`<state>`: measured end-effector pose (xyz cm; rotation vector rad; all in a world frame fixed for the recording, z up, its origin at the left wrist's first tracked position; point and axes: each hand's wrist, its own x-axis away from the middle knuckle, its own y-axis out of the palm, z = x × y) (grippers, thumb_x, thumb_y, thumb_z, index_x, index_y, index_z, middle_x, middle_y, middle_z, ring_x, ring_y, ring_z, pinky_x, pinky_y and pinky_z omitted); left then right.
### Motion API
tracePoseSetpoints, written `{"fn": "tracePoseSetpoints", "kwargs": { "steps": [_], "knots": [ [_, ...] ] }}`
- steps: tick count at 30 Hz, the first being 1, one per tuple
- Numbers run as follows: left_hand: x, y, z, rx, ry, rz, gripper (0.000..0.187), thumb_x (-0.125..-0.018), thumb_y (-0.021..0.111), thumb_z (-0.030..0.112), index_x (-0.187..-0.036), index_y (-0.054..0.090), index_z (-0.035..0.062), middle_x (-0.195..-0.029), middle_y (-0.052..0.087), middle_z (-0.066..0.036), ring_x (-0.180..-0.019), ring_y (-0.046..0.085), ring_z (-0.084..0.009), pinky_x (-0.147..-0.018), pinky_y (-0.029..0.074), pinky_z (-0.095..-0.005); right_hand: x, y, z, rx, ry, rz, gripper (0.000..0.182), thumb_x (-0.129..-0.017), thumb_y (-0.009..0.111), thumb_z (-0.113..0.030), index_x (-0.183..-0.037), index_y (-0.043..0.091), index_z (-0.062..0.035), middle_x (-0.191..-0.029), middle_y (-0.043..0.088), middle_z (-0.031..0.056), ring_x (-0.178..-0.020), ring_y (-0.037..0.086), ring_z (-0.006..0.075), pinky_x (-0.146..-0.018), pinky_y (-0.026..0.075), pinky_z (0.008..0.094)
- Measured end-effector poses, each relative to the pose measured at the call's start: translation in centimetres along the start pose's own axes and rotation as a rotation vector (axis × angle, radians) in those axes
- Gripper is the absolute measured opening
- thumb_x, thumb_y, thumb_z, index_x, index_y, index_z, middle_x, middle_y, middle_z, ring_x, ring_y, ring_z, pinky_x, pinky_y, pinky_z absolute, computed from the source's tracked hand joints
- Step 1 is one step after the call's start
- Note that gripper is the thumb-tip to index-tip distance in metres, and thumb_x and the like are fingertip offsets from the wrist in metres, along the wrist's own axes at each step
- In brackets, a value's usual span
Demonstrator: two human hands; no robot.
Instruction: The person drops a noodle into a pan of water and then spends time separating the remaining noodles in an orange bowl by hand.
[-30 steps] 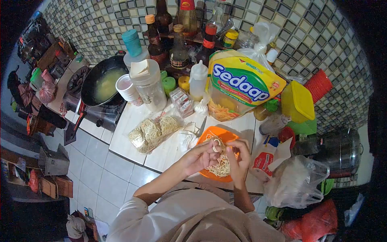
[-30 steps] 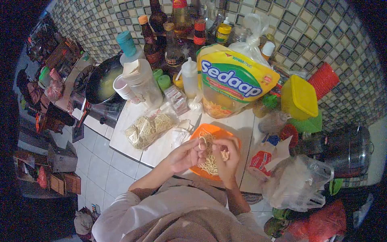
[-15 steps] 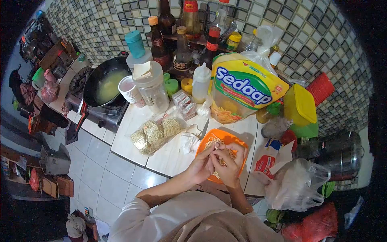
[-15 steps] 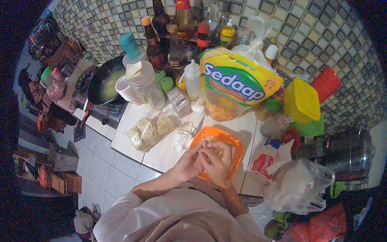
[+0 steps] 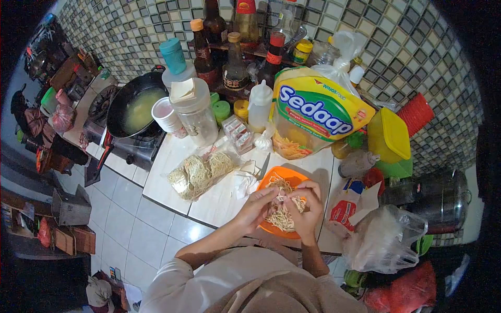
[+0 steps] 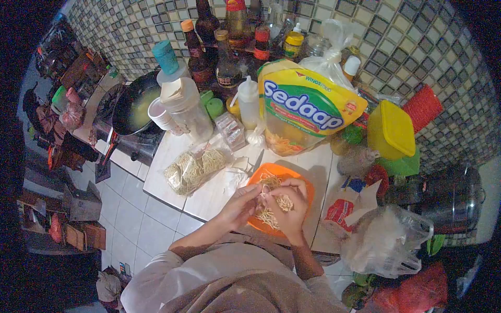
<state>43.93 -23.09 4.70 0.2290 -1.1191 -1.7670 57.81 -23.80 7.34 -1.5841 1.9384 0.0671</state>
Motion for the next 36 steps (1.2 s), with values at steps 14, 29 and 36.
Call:
{"fn": "tracePoseSetpoints", "kwargs": {
  "steps": [14,29,36],
  "knots": [
    [0.5,0.2,1.1,-0.168,0.020,-0.148,0.022,-0.088,0.046,0.024,-0.091,0.055,0.0034,-0.078,0.054,-0.001,-0.073,0.049,-0.0083,-0.067,0.040,-0.0227,-0.3,-1.2,1.3,-0.806,0.528,-0.377,0.007,-0.074,0.056,0.000,-0.077,0.050,-0.0034,-0.096,0.049,0.0066,-0.097,0.046,0.0150,-0.085,0.035,0.0288],
    [1.1,0.5,2.0,0.085,-0.214,-0.212,0.016,-0.086,0.049,0.023,-0.087,0.053,0.0072,-0.067,0.045,0.003,-0.063,0.046,-0.0080,-0.053,0.039,-0.0210,0.0,-1.1,1.4,-0.878,0.491,-0.491,0.007,-0.081,0.051,-0.006,-0.084,0.046,-0.0081,-0.097,0.047,0.0021,-0.095,0.044,0.0120,-0.082,0.034,0.0262],
    [1.3,0.2,2.3,-0.107,-0.181,-0.073,0.018,-0.086,0.050,0.024,-0.085,0.053,0.0065,-0.066,0.045,0.002,-0.058,0.040,-0.0062,-0.050,0.034,-0.0192,0.1,-1.4,0.8,-0.757,0.644,-0.501,0.006,-0.082,0.052,-0.008,-0.084,0.047,-0.0079,-0.075,0.044,-0.0049,-0.062,0.039,0.0029,-0.056,0.032,0.0174]
  ]
}}
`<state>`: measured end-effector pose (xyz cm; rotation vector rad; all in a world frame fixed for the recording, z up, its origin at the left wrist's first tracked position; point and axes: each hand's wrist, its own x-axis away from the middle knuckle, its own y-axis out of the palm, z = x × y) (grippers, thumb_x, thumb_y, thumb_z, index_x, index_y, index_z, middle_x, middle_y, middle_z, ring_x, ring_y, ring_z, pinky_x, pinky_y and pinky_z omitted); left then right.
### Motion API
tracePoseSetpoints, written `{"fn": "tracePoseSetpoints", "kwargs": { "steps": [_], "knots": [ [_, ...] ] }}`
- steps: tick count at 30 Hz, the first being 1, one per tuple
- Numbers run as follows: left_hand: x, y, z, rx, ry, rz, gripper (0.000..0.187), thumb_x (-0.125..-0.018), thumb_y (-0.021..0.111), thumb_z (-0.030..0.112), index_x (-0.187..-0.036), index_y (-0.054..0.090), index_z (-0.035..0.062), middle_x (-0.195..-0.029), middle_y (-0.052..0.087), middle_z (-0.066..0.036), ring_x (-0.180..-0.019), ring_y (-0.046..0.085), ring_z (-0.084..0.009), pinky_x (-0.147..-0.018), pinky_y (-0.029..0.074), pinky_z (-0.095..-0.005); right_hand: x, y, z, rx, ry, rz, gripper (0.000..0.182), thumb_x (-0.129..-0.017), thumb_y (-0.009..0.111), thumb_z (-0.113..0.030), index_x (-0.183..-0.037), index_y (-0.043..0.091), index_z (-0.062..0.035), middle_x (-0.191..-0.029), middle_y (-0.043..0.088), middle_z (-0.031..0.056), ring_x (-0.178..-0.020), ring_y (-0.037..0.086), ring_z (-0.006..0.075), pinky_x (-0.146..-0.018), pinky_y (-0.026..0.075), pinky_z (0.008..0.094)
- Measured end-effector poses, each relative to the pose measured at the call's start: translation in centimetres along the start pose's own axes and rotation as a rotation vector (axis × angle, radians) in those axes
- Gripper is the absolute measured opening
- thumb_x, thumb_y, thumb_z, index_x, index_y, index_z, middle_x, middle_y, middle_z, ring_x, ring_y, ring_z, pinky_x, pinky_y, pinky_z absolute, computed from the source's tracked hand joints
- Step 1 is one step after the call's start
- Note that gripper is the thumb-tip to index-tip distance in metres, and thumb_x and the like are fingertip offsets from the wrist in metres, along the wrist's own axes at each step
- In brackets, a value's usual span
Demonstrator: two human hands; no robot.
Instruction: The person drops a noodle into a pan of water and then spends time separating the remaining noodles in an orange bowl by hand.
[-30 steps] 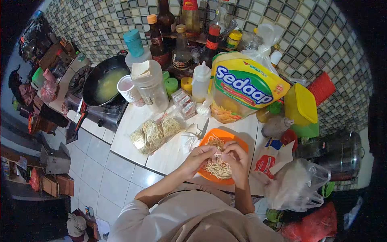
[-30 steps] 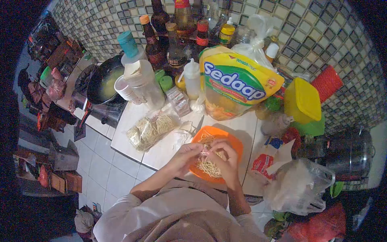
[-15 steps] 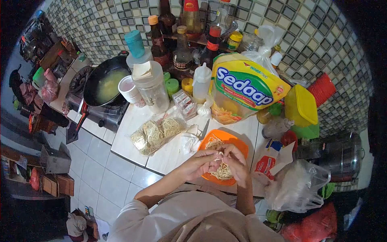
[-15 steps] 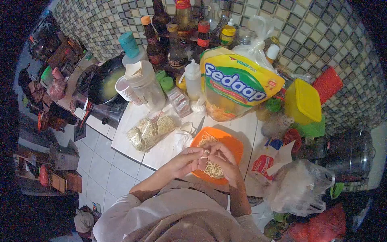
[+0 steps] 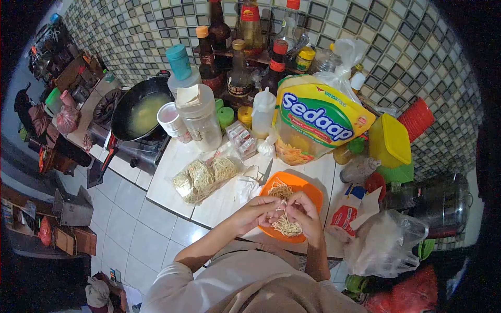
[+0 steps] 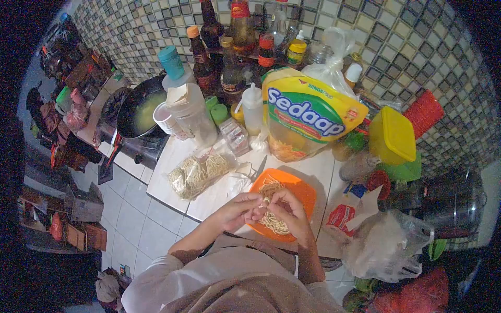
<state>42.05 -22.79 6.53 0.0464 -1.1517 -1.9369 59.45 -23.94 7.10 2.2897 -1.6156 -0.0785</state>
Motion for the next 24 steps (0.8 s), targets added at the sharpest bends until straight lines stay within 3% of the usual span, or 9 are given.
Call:
{"fn": "tracePoseSetpoints", "kwargs": {
  "steps": [3,5,11,13,16,20,24],
  "knots": [
    [-0.1,-0.3,-0.1,-0.009,0.028,-0.016,0.019,-0.086,0.050,0.024,-0.086,0.054,0.0057,-0.066,0.046,0.001,-0.057,0.040,-0.0060,-0.049,0.032,-0.0186,-0.1,0.2,-0.2,0.100,-0.009,0.050,0.007,-0.080,0.054,-0.006,-0.083,0.048,-0.0070,-0.070,0.044,-0.0060,-0.059,0.039,0.0020,-0.053,0.032,0.0167],
    [0.0,-0.3,0.0,-0.004,0.043,-0.017,0.020,-0.086,0.050,0.024,-0.087,0.055,0.0052,-0.066,0.047,0.001,-0.057,0.040,-0.0061,-0.048,0.031,-0.0181,-0.3,0.1,0.2,0.271,-0.189,0.103,0.007,-0.079,0.056,-0.005,-0.081,0.050,-0.0060,-0.069,0.043,-0.0064,-0.059,0.039,0.0014,-0.053,0.031,0.0162],
    [0.3,-0.3,0.6,-0.107,0.080,-0.022,0.020,-0.086,0.050,0.023,-0.089,0.056,0.0037,-0.071,0.052,-0.001,-0.057,0.041,-0.0041,-0.048,0.030,-0.0159,-0.2,0.2,0.2,0.255,-0.245,0.163,0.008,-0.076,0.059,-0.004,-0.079,0.052,-0.0051,-0.065,0.042,-0.0058,-0.058,0.036,0.0017,-0.051,0.029,0.0163],
    [0.0,-0.7,0.2,-0.272,0.203,-0.063,0.020,-0.087,0.048,0.023,-0.089,0.057,0.0057,-0.072,0.054,0.001,-0.061,0.045,-0.0030,-0.053,0.037,-0.0158,0.0,0.8,-0.1,0.311,-0.265,0.202,0.008,-0.075,0.060,-0.004,-0.078,0.052,-0.0049,-0.064,0.040,-0.0059,-0.057,0.035,0.0019,-0.050,0.028,0.0166],
    [0.1,-0.4,0.1,-0.472,0.323,0.015,0.022,-0.088,0.046,0.023,-0.088,0.057,0.0036,-0.072,0.054,0.001,-0.064,0.046,-0.0026,-0.058,0.037,-0.0169,-0.2,0.9,0.1,0.442,-0.299,0.253,0.009,-0.074,0.061,-0.003,-0.076,0.053,-0.0044,-0.062,0.037,-0.0062,-0.055,0.032,0.0022,-0.048,0.025,0.0173],
    [0.1,-1.3,-0.3,-0.549,0.402,0.019,0.023,-0.088,0.046,0.020,-0.089,0.055,-0.0011,-0.073,0.054,0.000,-0.071,0.049,-0.0048,-0.066,0.039,-0.0190,-0.8,1.0,0.8,0.472,-0.325,0.268,0.009,-0.072,0.062,-0.002,-0.073,0.054,-0.0044,-0.060,0.033,-0.0067,-0.052,0.028,0.0021,-0.046,0.022,0.0177],
    [0.3,-1.6,-0.2,-0.576,0.444,0.031,0.021,-0.088,0.047,0.018,-0.090,0.056,-0.0013,-0.074,0.056,0.000,-0.070,0.049,-0.0051,-0.064,0.040,-0.0194,-1.0,1.4,0.8,0.440,-0.289,0.266,0.010,-0.071,0.063,-0.001,-0.074,0.054,-0.0048,-0.059,0.032,-0.0070,-0.052,0.027,0.0018,-0.045,0.021,0.0179]
  ]
}}
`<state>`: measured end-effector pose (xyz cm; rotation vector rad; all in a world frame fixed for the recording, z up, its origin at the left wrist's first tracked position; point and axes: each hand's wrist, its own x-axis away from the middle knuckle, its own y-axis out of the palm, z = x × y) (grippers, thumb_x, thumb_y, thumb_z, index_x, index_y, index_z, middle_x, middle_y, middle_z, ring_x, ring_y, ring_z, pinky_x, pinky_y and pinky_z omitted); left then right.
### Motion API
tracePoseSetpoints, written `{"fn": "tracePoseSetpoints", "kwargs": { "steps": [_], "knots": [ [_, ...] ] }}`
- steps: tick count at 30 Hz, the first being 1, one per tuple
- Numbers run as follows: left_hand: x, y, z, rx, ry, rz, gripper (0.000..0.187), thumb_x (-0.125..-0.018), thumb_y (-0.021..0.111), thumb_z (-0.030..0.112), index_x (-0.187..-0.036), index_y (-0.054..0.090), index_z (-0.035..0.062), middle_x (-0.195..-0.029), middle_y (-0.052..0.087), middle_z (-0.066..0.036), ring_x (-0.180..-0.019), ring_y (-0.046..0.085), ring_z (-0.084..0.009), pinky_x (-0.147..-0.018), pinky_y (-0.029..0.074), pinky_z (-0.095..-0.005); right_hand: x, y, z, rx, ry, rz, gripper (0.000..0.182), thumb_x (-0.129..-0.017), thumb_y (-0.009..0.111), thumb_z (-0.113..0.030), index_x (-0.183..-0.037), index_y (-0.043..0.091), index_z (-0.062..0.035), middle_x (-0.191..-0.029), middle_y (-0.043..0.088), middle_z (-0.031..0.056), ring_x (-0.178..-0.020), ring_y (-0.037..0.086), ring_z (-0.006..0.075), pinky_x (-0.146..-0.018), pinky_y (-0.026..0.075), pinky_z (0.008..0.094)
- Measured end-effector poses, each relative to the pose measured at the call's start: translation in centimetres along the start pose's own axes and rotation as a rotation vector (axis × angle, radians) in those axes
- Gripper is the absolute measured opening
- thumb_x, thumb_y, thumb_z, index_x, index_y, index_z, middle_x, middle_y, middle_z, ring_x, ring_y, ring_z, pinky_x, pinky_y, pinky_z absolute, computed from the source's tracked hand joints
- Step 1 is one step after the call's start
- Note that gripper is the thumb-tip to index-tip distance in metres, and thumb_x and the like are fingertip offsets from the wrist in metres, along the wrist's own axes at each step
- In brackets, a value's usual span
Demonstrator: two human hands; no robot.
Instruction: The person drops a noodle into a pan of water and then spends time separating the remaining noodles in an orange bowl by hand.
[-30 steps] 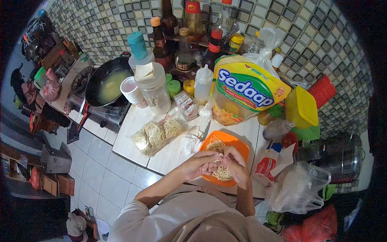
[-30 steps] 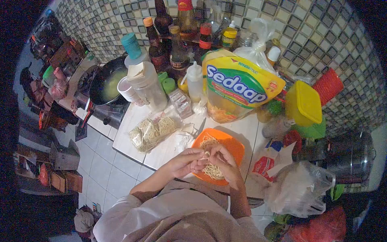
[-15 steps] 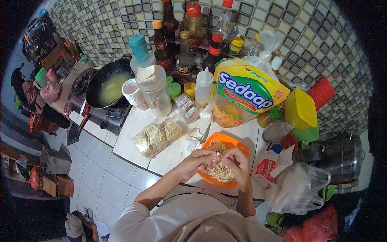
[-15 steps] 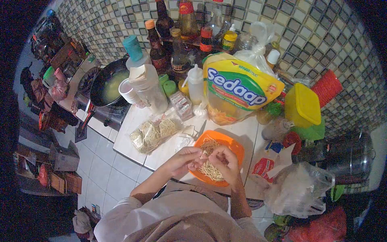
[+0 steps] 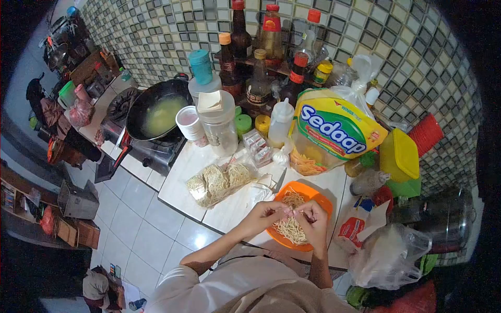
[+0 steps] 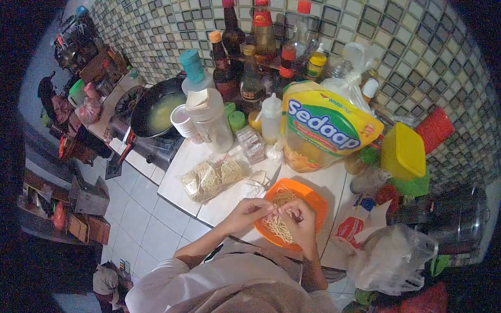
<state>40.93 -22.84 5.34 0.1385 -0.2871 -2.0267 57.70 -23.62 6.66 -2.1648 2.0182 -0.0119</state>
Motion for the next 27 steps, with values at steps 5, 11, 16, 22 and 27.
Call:
{"fn": "tracePoseSetpoints", "kwargs": {
  "steps": [5,11,16,22,27],
  "knots": [
    [0.1,-0.7,0.4,-0.167,-0.031,-0.055,0.019,-0.085,0.050,0.012,-0.092,0.059,-0.0031,-0.077,0.059,-0.004,-0.072,0.054,-0.0087,-0.068,0.044,-0.0227,0.0,0.0,0.2,-0.032,0.019,-0.052,0.009,-0.072,0.061,-0.001,-0.077,0.054,-0.0049,-0.058,0.030,-0.0073,-0.052,0.028,0.0018,-0.045,0.023,0.0180],
    [0.2,-0.9,1.4,0.038,-0.044,-0.151,0.017,-0.086,0.050,0.013,-0.091,0.059,-0.0010,-0.073,0.057,0.000,-0.066,0.049,-0.0056,-0.061,0.040,-0.0204,-0.1,-0.1,-1.0,0.102,0.047,-0.176,0.018,-0.074,0.060,-0.004,-0.093,0.058,-0.0041,-0.059,0.034,-0.0057,-0.053,0.032,0.0034,-0.045,0.026,0.0192],
    [0.1,-1.6,0.7,0.106,-0.052,-0.201,0.018,-0.085,0.051,0.014,-0.092,0.058,-0.0007,-0.073,0.056,0.000,-0.067,0.050,-0.0062,-0.062,0.041,-0.0205,0.1,-0.5,0.8,0.104,-0.014,-0.212,0.019,-0.074,0.061,-0.007,-0.093,0.060,-0.0046,-0.058,0.035,-0.0051,-0.053,0.033,0.0040,-0.046,0.027,0.0201],
    [0.4,-1.5,1.3,0.151,-0.147,-0.174,0.020,-0.086,0.050,0.018,-0.086,0.058,-0.0008,-0.071,0.055,-0.002,-0.065,0.051,-0.0086,-0.062,0.040,-0.0222,-0.2,-0.3,0.0,0.070,-0.038,-0.237,0.012,-0.074,0.063,-0.009,-0.084,0.058,-0.0035,-0.061,0.035,-0.0051,-0.054,0.032,0.0039,-0.047,0.026,0.0196],
    [0.5,-1.7,0.4,0.319,-0.187,-0.209,0.020,-0.085,0.051,0.018,-0.086,0.057,-0.0003,-0.073,0.055,-0.003,-0.067,0.051,-0.0099,-0.062,0.040,-0.0233,0.1,-0.5,-0.1,0.021,0.043,-0.277,0.012,-0.073,0.064,-0.010,-0.082,0.058,-0.0051,-0.064,0.034,-0.0067,-0.056,0.031,0.0024,-0.049,0.024,0.0179]
  ]
}}
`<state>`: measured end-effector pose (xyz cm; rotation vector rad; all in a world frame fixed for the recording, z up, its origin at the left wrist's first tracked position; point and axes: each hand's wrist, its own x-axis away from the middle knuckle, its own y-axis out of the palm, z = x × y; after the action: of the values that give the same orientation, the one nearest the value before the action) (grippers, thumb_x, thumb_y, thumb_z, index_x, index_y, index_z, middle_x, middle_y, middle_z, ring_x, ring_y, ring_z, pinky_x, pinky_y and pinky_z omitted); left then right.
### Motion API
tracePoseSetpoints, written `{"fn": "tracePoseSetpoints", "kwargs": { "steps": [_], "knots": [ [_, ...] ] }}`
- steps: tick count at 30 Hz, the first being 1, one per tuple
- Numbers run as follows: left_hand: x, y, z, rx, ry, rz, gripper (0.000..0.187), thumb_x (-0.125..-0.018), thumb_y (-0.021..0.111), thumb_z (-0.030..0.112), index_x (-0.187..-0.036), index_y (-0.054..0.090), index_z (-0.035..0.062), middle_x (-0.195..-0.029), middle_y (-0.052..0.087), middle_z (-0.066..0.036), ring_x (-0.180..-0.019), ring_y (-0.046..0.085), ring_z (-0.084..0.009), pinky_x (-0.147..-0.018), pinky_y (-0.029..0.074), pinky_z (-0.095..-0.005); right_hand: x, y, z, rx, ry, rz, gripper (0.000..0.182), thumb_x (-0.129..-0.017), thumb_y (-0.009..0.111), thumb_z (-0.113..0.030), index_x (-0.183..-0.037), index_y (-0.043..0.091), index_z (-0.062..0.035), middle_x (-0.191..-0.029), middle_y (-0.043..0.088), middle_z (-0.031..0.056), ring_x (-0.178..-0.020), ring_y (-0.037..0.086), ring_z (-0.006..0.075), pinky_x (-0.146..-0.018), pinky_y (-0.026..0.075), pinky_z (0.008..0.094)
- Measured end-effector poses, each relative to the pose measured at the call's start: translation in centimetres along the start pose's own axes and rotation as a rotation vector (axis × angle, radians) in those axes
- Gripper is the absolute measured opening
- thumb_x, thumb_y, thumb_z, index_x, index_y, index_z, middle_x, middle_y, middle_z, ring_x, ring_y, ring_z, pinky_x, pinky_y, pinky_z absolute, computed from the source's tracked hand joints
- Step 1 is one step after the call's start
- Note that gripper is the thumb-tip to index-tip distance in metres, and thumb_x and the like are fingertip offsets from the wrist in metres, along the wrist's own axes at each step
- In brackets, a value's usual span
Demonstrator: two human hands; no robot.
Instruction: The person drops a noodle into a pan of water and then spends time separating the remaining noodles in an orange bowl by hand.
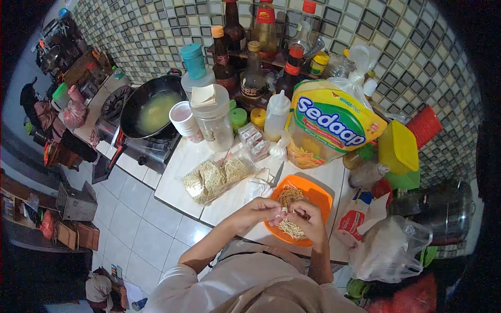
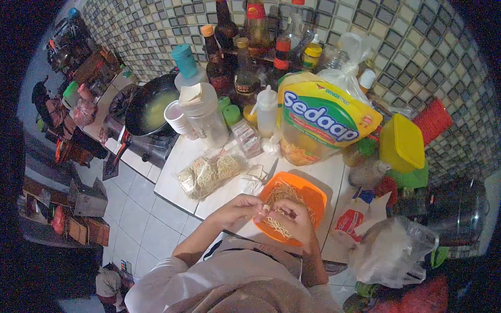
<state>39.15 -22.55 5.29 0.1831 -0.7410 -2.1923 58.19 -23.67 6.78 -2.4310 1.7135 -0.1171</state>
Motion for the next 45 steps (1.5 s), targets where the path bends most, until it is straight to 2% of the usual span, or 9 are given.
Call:
{"fn": "tracePoseSetpoints", "kwargs": {
  "steps": [2,9,18,20,24,27,29,35,45],
  "knots": [
    [0.0,0.1,-0.1,0.092,0.011,-0.022,0.023,-0.086,0.051,0.025,-0.087,0.059,0.0036,-0.072,0.055,0.000,-0.067,0.050,-0.0063,-0.062,0.039,-0.0199,0.1,0.1,0.0,-0.115,0.088,0.011,0.012,-0.072,0.066,-0.010,-0.081,0.058,-0.0057,-0.063,0.033,-0.0080,-0.057,0.031,0.0018,-0.049,0.023,0.0175],
    [-0.2,0.0,-0.1,0.022,-0.009,-0.013,0.022,-0.085,0.051,0.024,-0.086,0.059,0.0034,-0.072,0.055,-0.001,-0.067,0.050,-0.0071,-0.062,0.040,-0.0201,0.4,-0.3,-0.6,-0.132,0.112,0.041,0.013,-0.069,0.067,-0.007,-0.074,0.056,-0.0036,-0.068,0.041,-0.0050,-0.062,0.035,0.0038,-0.054,0.026,0.0183],
    [-0.3,0.3,-0.3,0.028,-0.012,-0.059,0.022,-0.086,0.051,0.024,-0.087,0.058,0.0032,-0.072,0.055,-0.001,-0.067,0.050,-0.0070,-0.062,0.040,-0.0204,0.4,-0.1,-0.2,-0.007,-0.050,0.109,0.013,-0.068,0.068,-0.008,-0.074,0.057,-0.0025,-0.069,0.045,-0.0018,-0.061,0.038,0.0058,-0.055,0.028,0.0185],
    [-0.3,0.9,-0.1,0.128,0.008,-0.001,0.019,-0.084,0.053,0.020,-0.079,0.056,0.0015,-0.071,0.053,-0.003,-0.065,0.050,-0.0104,-0.063,0.041,-0.0232,0.3,0.2,-1.2,-0.014,-0.066,0.140,0.012,-0.068,0.067,-0.007,-0.073,0.057,-0.0022,-0.069,0.044,-0.0011,-0.061,0.038,0.0065,-0.055,0.028,0.0190],
    [-0.4,1.2,-0.5,0.095,0.061,0.044,0.018,-0.084,0.052,0.019,-0.083,0.057,0.0015,-0.072,0.056,-0.004,-0.067,0.052,-0.0105,-0.065,0.042,-0.0235,0.2,0.5,-0.9,0.027,-0.082,0.202,0.012,-0.069,0.067,-0.007,-0.072,0.057,-0.0019,-0.068,0.043,-0.0014,-0.060,0.038,0.0064,-0.054,0.028,0.0192],
    [-0.5,1.2,-0.7,-0.042,0.108,0.058,0.018,-0.085,0.051,0.017,-0.086,0.059,0.0013,-0.075,0.059,-0.005,-0.070,0.054,-0.0108,-0.066,0.043,-0.0236,0.3,0.6,0.2,-0.038,-0.121,0.278,0.011,-0.070,0.066,-0.007,-0.071,0.056,-0.0013,-0.065,0.041,-0.0021,-0.059,0.037,0.0062,-0.052,0.027,0.0194],
    [-0.5,1.2,-0.6,-0.122,0.132,0.088,0.018,-0.086,0.050,0.015,-0.087,0.059,-0.0003,-0.080,0.060,-0.006,-0.073,0.056,-0.0112,-0.067,0.043,-0.0234,0.5,0.4,-0.7,0.100,-0.042,0.281,0.011,-0.068,0.066,-0.004,-0.076,0.058,-0.0020,-0.069,0.052,0.0034,-0.066,0.047,0.0119,-0.059,0.036,0.0236],
    [-0.6,1.9,-0.8,-0.297,0.255,0.180,0.018,-0.085,0.050,0.009,-0.096,0.058,-0.0020,-0.083,0.062,-0.006,-0.077,0.055,-0.0108,-0.071,0.042,-0.0237,0.4,0.4,-1.0,0.233,-0.066,0.314,0.011,-0.069,0.063,-0.002,-0.080,0.061,-0.0016,-0.071,0.055,0.0053,-0.066,0.050,0.0125,-0.058,0.039,0.0238],
    [-1.1,2.6,-0.8,-0.645,0.481,0.340,0.012,-0.082,0.054,0.010,-0.085,0.064,0.0039,-0.077,0.059,-0.004,-0.068,0.045,-0.0112,-0.061,0.037,-0.0229,0.5,0.5,-2.1,0.295,-0.115,0.327,0.013,-0.072,0.060,-0.001,-0.085,0.062,-0.0011,-0.073,0.058,0.0083,-0.067,0.055,0.0157,-0.060,0.042,0.0246]
  ]
}}
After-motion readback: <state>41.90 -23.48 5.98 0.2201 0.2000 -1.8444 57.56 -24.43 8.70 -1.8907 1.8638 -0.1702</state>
